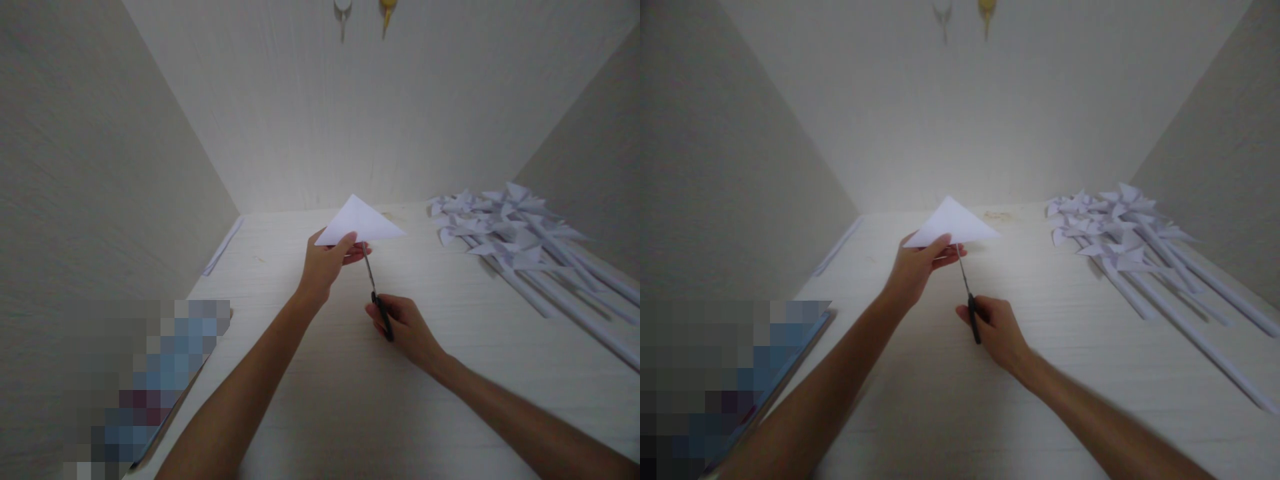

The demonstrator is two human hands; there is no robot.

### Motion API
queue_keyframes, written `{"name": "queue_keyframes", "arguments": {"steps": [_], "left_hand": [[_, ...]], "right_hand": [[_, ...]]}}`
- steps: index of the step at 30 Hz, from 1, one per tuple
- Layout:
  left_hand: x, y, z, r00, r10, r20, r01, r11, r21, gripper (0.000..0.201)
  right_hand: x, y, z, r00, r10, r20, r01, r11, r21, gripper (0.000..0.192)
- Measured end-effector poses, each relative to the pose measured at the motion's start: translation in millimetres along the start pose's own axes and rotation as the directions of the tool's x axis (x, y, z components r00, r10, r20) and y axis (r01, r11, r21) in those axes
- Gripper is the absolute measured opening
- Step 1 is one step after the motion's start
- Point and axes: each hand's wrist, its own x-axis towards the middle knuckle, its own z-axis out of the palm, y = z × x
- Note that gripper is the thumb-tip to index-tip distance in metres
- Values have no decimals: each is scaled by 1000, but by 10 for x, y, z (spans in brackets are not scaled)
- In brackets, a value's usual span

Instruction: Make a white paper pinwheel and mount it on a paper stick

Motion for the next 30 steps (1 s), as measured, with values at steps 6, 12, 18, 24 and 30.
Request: {"name": "queue_keyframes", "arguments": {"steps": [6,12,18,24,30], "left_hand": [[2,-3,-4,1000,-2,-5,2,1000,2,8],[5,-10,-3,1000,-5,-10,5,1000,-2,7],[0,-10,1,1000,-8,-17,9,1000,13,8],[1,-15,-3,1000,0,-13,0,1000,9,8],[-1,-15,0,1000,-4,-14,4,1000,15,8]], "right_hand": [[6,-27,-10,1000,-1,-1,1,999,-51,38],[5,-54,-12,1000,-7,4,7,997,-73,39],[3,-66,-6,1000,4,3,-4,997,-75,39],[2,-56,-15,1000,2,-1,-2,997,-82,39],[5,-59,-12,1000,-4,3,5,996,-89,38]]}}
